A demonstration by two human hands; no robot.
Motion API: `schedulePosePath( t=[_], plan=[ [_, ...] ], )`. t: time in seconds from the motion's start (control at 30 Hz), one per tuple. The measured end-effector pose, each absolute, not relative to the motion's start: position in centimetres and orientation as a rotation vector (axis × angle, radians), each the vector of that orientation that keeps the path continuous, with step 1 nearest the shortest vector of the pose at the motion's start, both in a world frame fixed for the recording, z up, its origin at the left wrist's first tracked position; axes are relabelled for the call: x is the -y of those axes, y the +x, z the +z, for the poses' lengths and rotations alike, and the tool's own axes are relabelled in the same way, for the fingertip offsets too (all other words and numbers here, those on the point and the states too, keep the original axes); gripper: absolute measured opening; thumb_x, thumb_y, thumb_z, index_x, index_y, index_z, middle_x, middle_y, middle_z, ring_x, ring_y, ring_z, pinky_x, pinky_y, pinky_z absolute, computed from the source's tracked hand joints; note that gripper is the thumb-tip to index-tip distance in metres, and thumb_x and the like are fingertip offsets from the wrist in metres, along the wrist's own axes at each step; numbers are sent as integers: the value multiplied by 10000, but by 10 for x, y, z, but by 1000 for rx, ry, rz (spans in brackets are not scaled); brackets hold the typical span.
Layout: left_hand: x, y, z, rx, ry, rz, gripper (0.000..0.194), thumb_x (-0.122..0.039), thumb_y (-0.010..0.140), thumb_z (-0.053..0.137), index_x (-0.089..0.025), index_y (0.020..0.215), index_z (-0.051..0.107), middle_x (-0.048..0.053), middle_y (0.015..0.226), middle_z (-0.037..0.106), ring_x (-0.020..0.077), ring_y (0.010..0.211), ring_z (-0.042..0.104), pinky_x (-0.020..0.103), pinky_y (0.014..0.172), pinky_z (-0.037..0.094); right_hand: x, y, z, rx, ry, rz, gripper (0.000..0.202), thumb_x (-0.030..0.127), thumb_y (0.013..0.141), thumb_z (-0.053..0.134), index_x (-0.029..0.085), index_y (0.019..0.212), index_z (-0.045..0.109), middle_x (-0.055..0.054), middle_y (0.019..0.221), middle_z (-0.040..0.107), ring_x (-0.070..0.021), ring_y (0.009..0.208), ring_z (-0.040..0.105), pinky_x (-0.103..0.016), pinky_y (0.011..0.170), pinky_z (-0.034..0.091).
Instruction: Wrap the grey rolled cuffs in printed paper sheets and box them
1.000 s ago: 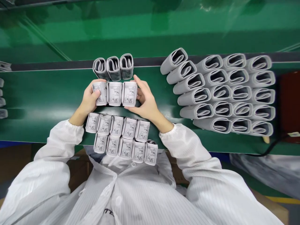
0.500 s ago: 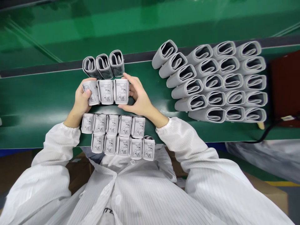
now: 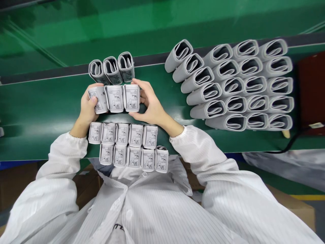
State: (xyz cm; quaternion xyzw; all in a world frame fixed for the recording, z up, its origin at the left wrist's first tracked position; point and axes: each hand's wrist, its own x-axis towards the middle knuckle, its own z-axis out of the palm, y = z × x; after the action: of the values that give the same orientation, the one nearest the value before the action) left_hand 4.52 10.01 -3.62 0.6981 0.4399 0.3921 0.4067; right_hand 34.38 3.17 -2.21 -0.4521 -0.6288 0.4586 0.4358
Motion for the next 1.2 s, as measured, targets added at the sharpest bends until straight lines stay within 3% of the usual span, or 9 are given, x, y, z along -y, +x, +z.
schedulePosePath(
  t=[0.43,0.6,0.77,0.83,0.9,0.97,1.0,1.1,1.2],
  plan=[
    [-100,49,-33,-1077,1771,1011,866,-1038,947,506,-352,1450,668,81,1339,728,365,1335,796,551,1049,736,-32,345,-27,1574,-1111,1140,1290,1047,740,781,361,1744,351,-162,1809,442,-443,1573,616,-638,1152,687],
    [-102,51,-34,-979,1786,1108,897,-1051,918,540,-318,1413,690,90,1285,743,385,1397,764,566,1147,684,-33,347,-37,1663,-975,1062,1170,964,881,744,379,1763,246,-163,1806,419,-423,1597,588,-606,1149,683],
    [-108,43,-28,-941,1963,1121,946,-998,808,774,-317,1454,663,122,1408,731,416,1461,710,633,1286,560,-34,353,-27,1733,-1070,801,822,707,955,854,431,1633,479,-105,1847,368,-488,1738,376,-766,1331,496],
    [-111,35,-21,-1030,2058,1104,932,-963,752,860,-316,1401,690,142,1482,711,433,1529,641,670,1336,491,-33,358,-19,1765,-1148,726,663,602,978,864,423,1548,577,-100,1828,402,-496,1728,372,-798,1355,435],
    [-112,24,-12,-1129,2091,1154,835,-930,752,890,-306,1282,725,143,1422,726,416,1474,653,660,1296,513,-33,368,-13,1764,-1168,663,564,539,970,884,390,1456,642,-135,1728,511,-479,1602,515,-759,1260,522],
    [-110,12,0,-1081,2049,1183,696,-913,830,839,-290,1123,734,112,1171,755,337,1192,746,565,1098,622,-34,380,-6,1773,-1124,664,443,512,949,916,341,1293,696,-149,1457,674,-393,1270,703,-616,1014,641],
    [-108,5,6,-989,2014,1118,673,-919,859,805,-281,1060,728,86,1041,743,285,1013,751,496,960,645,-35,388,-3,1810,-1081,729,370,508,946,924,318,1178,707,-118,1262,720,-320,1050,724,-519,865,639],
    [-99,-11,27,-721,1942,647,720,-935,791,854,-258,1015,757,52,910,751,194,775,695,361,724,586,-36,408,10,2042,-867,1168,397,554,947,941,268,890,671,7,842,644,-154,665,554,-338,610,477],
    [-92,-18,40,-708,1969,303,641,-806,730,993,-251,1005,825,82,1008,825,222,920,758,351,819,618,-34,417,21,2190,-695,1479,506,626,906,965,238,776,668,25,789,629,-120,649,540,-295,601,449]
  ],
)
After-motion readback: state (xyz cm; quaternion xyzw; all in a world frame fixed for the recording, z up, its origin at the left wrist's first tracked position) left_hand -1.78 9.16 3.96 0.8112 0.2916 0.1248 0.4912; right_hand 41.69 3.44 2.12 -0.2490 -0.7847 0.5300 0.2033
